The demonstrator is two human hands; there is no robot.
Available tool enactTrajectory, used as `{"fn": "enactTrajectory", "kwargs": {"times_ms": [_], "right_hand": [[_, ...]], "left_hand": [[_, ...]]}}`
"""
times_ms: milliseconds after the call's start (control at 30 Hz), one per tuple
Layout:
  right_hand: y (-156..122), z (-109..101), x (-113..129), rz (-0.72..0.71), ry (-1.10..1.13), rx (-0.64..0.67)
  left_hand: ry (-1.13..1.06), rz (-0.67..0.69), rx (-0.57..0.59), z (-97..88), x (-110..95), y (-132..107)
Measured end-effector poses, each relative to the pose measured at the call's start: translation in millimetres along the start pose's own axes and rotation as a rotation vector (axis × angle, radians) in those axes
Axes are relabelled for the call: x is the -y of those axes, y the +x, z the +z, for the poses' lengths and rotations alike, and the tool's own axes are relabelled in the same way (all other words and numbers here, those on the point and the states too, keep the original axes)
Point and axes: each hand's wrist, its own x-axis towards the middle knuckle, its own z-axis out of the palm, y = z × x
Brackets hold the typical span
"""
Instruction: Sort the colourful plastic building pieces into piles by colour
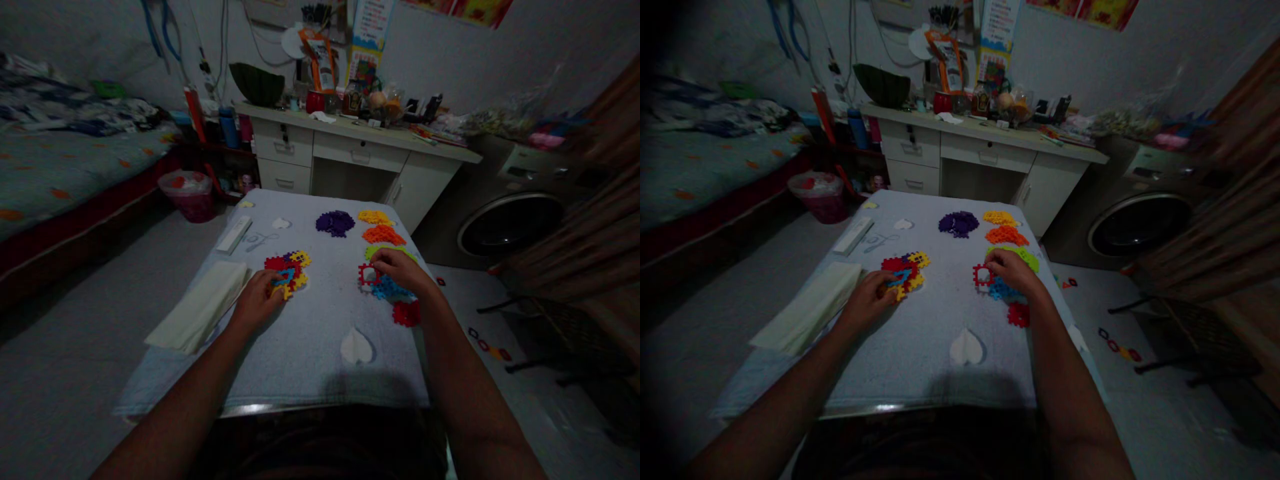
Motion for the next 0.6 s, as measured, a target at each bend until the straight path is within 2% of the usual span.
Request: {"fn": "enactTrajectory", "kwargs": {"times_ms": [133,267,467,600], "right_hand": [[-38,-19,-19,0.057,0.027,0.121],[-68,-21,-26,0.128,0.001,0.19],[-88,-13,-17,0.189,-0.094,0.169],[-89,-10,-14,0.192,-0.313,0.12]], "left_hand": [[0.024,0.002,0.016,-0.2,2,1],[0.045,0.0,0.02,-0.4,4,2],[0.058,-0.003,-0.004,1.0,4,1],[0.061,0.0,-0.01,1.1,4,1]]}}
